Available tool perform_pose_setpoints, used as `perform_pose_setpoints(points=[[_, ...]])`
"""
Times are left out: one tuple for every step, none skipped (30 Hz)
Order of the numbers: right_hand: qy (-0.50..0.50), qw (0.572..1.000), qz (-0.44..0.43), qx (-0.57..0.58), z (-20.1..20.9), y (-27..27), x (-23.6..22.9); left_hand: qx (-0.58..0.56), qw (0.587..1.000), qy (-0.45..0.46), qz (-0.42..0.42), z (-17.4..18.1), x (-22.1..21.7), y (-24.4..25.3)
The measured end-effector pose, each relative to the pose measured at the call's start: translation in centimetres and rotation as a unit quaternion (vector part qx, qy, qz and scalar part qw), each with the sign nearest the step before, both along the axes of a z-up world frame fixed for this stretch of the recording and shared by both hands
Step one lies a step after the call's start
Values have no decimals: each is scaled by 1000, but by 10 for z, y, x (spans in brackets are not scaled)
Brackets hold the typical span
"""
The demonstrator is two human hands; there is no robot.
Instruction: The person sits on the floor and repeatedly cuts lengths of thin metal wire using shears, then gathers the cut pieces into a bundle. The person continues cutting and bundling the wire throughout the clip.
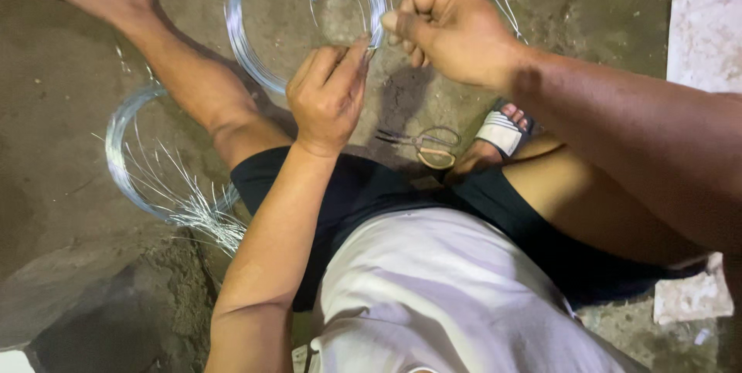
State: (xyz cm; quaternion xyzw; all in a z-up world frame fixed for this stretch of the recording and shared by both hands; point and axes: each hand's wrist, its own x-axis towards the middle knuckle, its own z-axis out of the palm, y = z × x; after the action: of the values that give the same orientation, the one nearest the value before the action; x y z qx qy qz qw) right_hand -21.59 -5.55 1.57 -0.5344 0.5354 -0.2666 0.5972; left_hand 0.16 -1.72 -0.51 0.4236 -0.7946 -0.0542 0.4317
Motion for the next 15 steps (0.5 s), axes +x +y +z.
perform_pose_setpoints(points=[[19,1000,-23,2,-2,3,0,2,1000,-8,-10,-1,-1,1],[-30,999,-33,14,-4,7,-1,4,1000,-15,-20,-2,-2,3],[-78,996,-40,23,-6,7,-4,7,999,-30,-31,-2,-2,3],[-127,990,-47,31,-7,6,-7,9,998,-46,-42,-2,-1,5],[-153,986,-35,49,-8,6,-10,12,997,-63,-51,-2,1,7],[-179,981,-23,66,-10,5,-13,14,996,-62,-57,-3,3,8],[-204,975,-12,84,-13,5,-15,17,996,-60,-65,-5,6,10],[-185,978,-30,93,-16,5,-15,20,995,-59,-72,-8,11,10],[-165,980,-49,103,-19,6,-15,35,994,-68,-75,-11,16,12],[-145,981,-68,112,-21,7,-16,50,993,-77,-79,-14,22,14],[-139,982,-85,98,-22,7,-17,65,991,-85,-81,-19,30,15],[-133,982,-102,83,-22,6,-20,75,992,-80,-70,-24,37,18],[-127,983,-118,66,-21,2,-23,81,992,-74,-58,-30,44,19],[-125,982,-129,55,-18,-3,-30,88,993,-69,-46,-37,52,21],[-124,982,-138,46,-15,-9,-38,96,992,-68,-41,-44,62,24]])
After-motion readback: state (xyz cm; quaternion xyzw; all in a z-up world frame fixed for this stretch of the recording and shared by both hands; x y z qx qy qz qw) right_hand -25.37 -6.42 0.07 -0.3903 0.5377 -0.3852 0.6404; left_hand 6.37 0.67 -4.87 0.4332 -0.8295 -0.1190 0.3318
